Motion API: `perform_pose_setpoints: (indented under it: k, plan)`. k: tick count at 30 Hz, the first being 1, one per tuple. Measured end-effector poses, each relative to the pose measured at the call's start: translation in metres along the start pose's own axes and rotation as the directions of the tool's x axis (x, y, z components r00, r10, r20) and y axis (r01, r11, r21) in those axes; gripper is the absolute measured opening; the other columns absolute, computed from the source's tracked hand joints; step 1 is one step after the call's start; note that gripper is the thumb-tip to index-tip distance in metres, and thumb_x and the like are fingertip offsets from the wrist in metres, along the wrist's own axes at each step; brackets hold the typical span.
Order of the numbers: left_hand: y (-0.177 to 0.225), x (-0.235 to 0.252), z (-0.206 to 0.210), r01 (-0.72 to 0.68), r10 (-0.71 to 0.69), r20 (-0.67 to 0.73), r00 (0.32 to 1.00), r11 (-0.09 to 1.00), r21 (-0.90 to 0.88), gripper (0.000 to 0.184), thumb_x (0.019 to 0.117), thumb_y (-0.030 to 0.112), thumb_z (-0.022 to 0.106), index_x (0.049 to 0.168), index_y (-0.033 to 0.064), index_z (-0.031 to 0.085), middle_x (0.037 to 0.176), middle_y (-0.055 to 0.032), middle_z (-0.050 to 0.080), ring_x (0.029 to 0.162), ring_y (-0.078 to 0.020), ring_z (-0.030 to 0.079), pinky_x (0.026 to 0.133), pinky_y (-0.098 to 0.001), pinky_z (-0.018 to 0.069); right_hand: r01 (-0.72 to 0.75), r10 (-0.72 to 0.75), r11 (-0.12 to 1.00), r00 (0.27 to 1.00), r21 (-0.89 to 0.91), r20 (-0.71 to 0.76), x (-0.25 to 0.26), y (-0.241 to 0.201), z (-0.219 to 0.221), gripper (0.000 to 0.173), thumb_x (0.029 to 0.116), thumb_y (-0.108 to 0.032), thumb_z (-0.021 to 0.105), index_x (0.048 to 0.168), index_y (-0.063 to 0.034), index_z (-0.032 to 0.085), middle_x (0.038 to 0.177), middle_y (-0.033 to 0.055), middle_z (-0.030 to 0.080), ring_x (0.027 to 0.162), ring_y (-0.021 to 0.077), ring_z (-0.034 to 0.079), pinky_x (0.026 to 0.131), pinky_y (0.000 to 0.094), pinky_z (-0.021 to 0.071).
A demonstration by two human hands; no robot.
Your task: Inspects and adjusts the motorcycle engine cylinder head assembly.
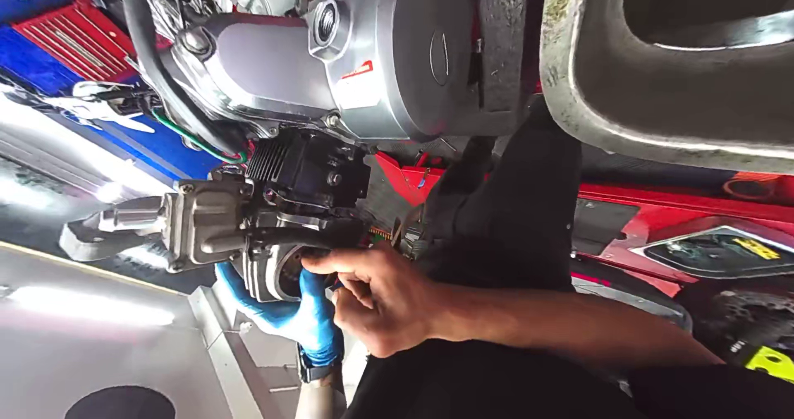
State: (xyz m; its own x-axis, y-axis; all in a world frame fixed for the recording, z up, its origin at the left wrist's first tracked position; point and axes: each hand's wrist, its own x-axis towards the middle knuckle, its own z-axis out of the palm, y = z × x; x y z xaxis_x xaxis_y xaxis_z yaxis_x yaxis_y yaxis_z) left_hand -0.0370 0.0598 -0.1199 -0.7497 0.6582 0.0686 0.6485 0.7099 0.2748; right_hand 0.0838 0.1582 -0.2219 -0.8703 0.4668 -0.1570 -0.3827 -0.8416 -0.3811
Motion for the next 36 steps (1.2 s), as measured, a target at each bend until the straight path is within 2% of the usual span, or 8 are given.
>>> perform_pose_setpoints:
  k: [4,9,13,17,20,25,32,36]
  plan:
    - [0.021,0.006,0.009,0.018,-0.019,0.015,1.0,0.998,0.062,0.108,0.0796,0.023,0.082,0.157,-0.0134,0.015,0.163,-0.0278,0.025,0.151,-0.0289,0.032,0.125,-0.0373,0.03,-0.022,0.022,0.998,1.0,0.051,-0.004,0.001,-0.001,0.0,0.042,0.0866,-0.002,0.056,0.126,0.0086,0.067,0.061,-0.0014,0.051,0.051,0.0035,0.04,0.047,0.0211,0.0351]
    - [-0.012,0.007,0.011,-0.32,0.319,0.026,0.948,0.944,0.076,0.092,0.0921,0.027,0.071,0.152,-0.0206,0.02,0.157,-0.0454,0.019,0.151,-0.0472,0.025,0.126,-0.0507,0.0267,0.038,-0.037,0.999,0.999,0.022,-0.031,0.003,0.0,0.001,0.037,0.0897,0.0,0.051,0.12,0.0098,0.069,0.063,-0.0029,0.053,0.052,-0.0014,0.038,0.048,0.0173,0.0332]
    - [-0.002,0.015,0.013,-0.346,0.347,0.022,0.938,0.938,-0.02,0.095,0.0951,0.047,0.064,0.156,-0.0129,0.021,0.163,-0.0354,0.021,0.154,-0.0391,0.024,0.126,-0.0501,0.0233,0.075,-0.078,0.994,0.996,-0.08,-0.04,0.0,0.002,0.005,0.034,0.0905,0.002,0.05,0.117,0.0068,0.072,0.064,-0.0043,0.056,0.05,-0.0038,0.039,0.046,0.0155,0.0346]
    - [-0.034,0.021,-0.003,-0.358,0.382,0.0,0.924,0.869,-0.342,0.101,0.0942,0.062,0.06,0.159,-0.0045,0.021,0.166,-0.0258,0.021,0.151,-0.0391,0.03,0.12,-0.0562,0.0366,0.139,-0.15,0.983,0.985,-0.118,-0.083,-0.003,0.014,0.015,0.041,0.0868,0.005,0.046,0.121,0.0082,0.069,0.054,-0.002,0.047,0.042,0.0024,0.037,0.04,0.0192,0.0327]
    - [-0.077,0.033,-0.006,-0.392,0.458,0.016,0.889,0.778,-0.492,0.085,0.1041,0.058,0.046,0.161,0.0005,0.018,0.166,-0.0152,0.029,0.148,-0.028,0.04,0.114,-0.0462,0.0463,0.212,-0.222,0.973,0.967,-0.094,-0.123,-0.002,0.03,0.02,0.039,0.0905,0.001,0.042,0.118,0.0037,0.07,0.05,-0.0033,0.041,0.039,0.0036,0.035,0.039,0.0195,0.0317]
    - [-0.105,0.047,0.016,-0.191,0.453,0.191,0.871,0.671,-0.716,0.069,0.1094,0.05,0.035,0.162,0.006,0.026,0.16,-0.0093,0.043,0.141,-0.0128,0.048,0.117,-0.0358,0.0427,0.287,-0.319,0.94,0.931,-0.186,-0.177,-0.001,0.044,0.029,0.037,0.0933,-0.002,0.044,0.121,-0.0002,0.069,0.05,-0.0058,0.037,0.04,0.0038,0.035,0.041,0.0202,0.0357]
    - [-0.115,0.06,0.041,-0.109,0.469,0.127,0.874,0.443,-0.89,0.053,0.1118,0.034,0.034,0.158,0.0092,0.039,0.16,-0.0056,0.045,0.141,-0.0153,0.049,0.115,-0.0387,0.0447,0.266,-0.314,0.938,0.924,-0.222,-0.219,-0.001,0.039,0.037,0.035,0.0972,-0.007,0.045,0.124,-0.0016,0.068,0.051,-0.0088,0.038,0.041,0.0025,0.035,0.044,0.0201,0.0353]
    - [-0.128,0.071,0.054,-0.121,0.541,0.065,0.838,0.301,-0.946,0.053,0.1099,0.034,0.04,0.157,0.0096,0.042,0.159,-0.005,0.046,0.137,-0.0192,0.053,0.109,-0.0395,0.0508,0.249,-0.263,0.96,0.959,-0.129,-0.106,-0.001,0.033,0.029,0.037,0.0937,-0.007,0.05,0.127,0.0013,0.065,0.05,-0.0089,0.038,0.039,0.0023,0.035,0.043,0.0197,0.0348]
